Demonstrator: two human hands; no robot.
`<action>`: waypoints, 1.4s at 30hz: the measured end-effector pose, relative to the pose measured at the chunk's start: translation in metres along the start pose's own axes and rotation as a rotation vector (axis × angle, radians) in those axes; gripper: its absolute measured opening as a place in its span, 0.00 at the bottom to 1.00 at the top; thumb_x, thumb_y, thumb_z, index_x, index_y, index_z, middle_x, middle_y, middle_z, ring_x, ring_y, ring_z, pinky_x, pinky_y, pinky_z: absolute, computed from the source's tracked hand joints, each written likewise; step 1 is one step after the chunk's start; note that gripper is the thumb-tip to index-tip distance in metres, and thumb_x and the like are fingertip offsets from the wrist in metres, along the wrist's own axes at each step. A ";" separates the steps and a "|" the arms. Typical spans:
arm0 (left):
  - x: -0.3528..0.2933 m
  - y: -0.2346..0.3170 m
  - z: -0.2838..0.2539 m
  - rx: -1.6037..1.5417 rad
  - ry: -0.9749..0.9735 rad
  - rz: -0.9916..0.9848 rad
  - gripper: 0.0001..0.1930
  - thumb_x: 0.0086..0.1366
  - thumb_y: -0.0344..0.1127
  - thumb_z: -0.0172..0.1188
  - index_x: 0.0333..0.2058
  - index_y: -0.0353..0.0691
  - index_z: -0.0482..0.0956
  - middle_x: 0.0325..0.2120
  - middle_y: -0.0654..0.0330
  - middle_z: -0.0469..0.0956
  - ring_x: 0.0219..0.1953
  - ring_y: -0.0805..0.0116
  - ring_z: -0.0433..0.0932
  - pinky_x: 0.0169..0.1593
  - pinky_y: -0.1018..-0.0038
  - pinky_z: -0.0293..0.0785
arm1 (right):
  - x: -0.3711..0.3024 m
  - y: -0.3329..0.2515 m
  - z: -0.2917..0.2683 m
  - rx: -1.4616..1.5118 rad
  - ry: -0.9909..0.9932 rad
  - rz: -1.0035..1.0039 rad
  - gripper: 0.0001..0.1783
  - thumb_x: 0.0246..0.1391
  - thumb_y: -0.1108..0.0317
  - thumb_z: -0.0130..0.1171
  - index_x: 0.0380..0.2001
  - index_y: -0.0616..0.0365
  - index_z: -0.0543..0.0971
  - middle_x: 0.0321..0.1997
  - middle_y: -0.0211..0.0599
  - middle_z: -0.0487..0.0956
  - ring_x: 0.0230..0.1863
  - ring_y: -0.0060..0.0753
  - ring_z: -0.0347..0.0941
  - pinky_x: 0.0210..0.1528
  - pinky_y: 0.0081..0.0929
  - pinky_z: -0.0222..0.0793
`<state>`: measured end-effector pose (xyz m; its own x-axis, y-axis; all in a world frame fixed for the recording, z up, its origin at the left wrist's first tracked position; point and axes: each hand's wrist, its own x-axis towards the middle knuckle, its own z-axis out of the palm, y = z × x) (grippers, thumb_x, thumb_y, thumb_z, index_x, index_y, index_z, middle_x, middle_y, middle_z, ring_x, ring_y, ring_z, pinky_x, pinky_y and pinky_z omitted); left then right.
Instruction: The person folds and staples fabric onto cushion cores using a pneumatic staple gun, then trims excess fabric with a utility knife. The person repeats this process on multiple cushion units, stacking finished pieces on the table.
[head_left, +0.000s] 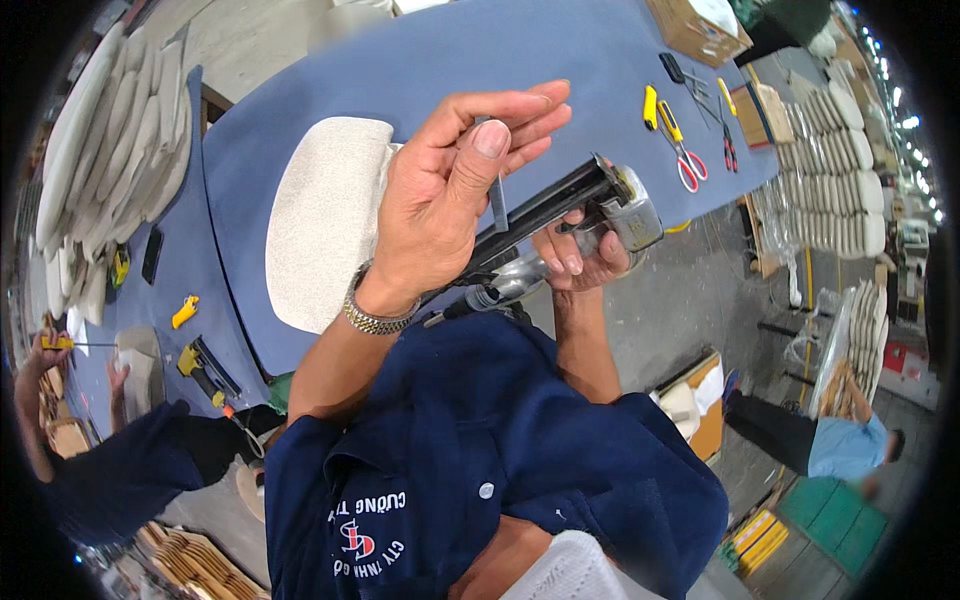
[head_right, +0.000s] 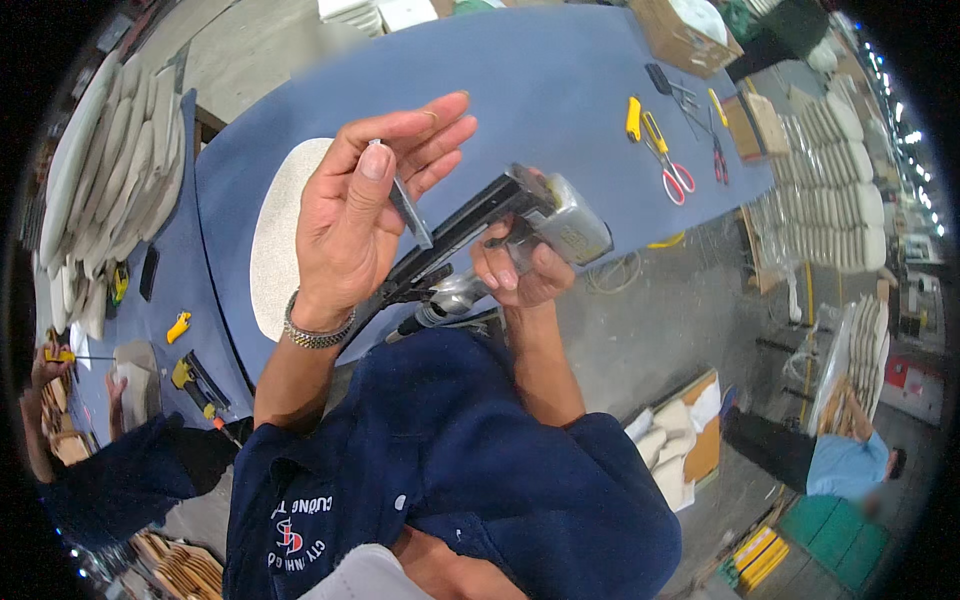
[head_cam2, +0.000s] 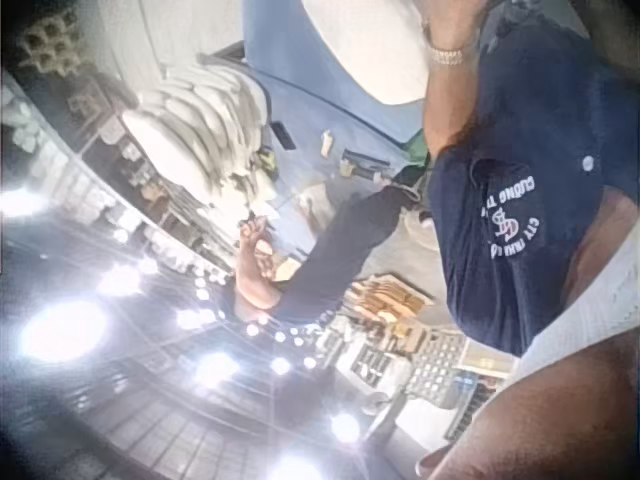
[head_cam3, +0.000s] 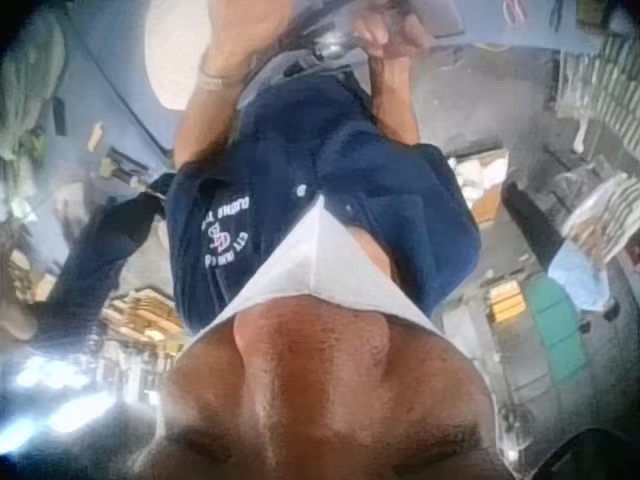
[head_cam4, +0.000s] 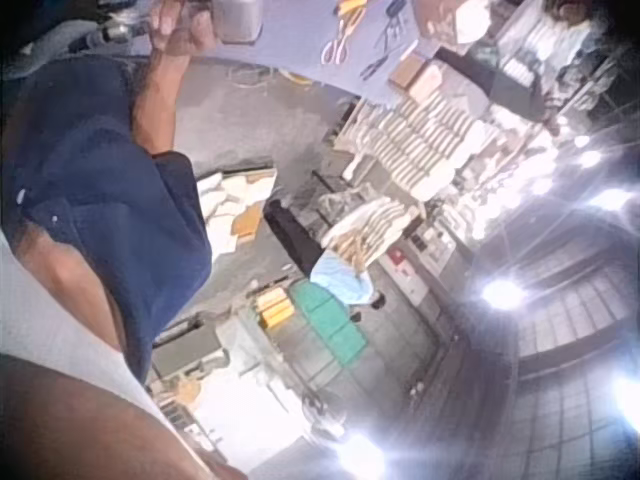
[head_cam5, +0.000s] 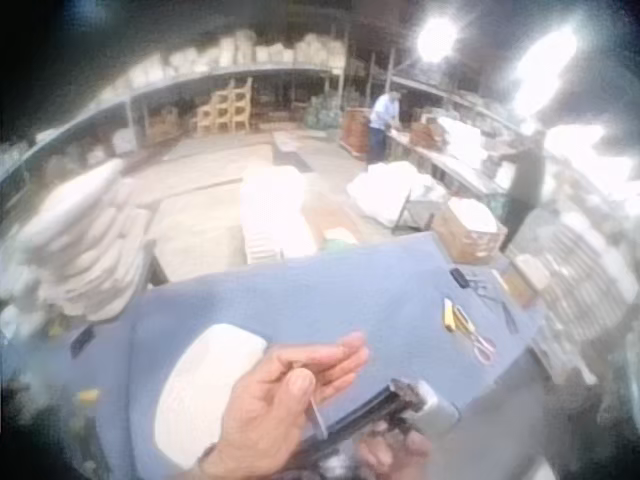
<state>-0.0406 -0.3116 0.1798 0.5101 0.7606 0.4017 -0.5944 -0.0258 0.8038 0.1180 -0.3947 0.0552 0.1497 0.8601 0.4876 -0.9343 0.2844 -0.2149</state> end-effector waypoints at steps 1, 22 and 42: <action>-0.001 -0.004 0.003 -0.024 0.014 -0.012 0.18 0.81 0.39 0.47 0.59 0.33 0.72 0.63 0.41 0.73 0.64 0.54 0.75 0.67 0.60 0.72 | 0.000 0.001 0.004 -0.019 -0.030 -0.010 0.44 0.61 0.64 0.58 0.77 0.52 0.51 0.55 0.53 0.79 0.23 0.25 0.74 0.29 0.29 0.71; -0.044 0.034 -0.055 0.764 -0.271 -0.262 0.38 0.69 0.48 0.66 0.71 0.36 0.65 0.69 0.46 0.68 0.72 0.53 0.66 0.73 0.61 0.60 | -0.010 0.003 -0.011 0.141 0.039 -0.041 0.34 0.65 0.57 0.62 0.69 0.57 0.67 0.58 0.47 0.80 0.27 0.23 0.75 0.31 0.27 0.72; -0.087 -0.026 -0.020 1.036 0.033 0.148 0.27 0.66 0.31 0.65 0.64 0.38 0.74 0.52 0.46 0.82 0.48 0.49 0.83 0.50 0.63 0.81 | -0.003 -0.006 0.000 -0.076 0.109 0.060 0.26 0.69 0.64 0.54 0.65 0.65 0.68 0.51 0.49 0.79 0.27 0.19 0.70 0.31 0.23 0.68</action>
<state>-0.0823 -0.3641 0.1150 0.4493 0.7215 0.5269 0.1819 -0.6513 0.7367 0.1231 -0.3994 0.0553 0.1329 0.9163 0.3778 -0.9161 0.2590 -0.3060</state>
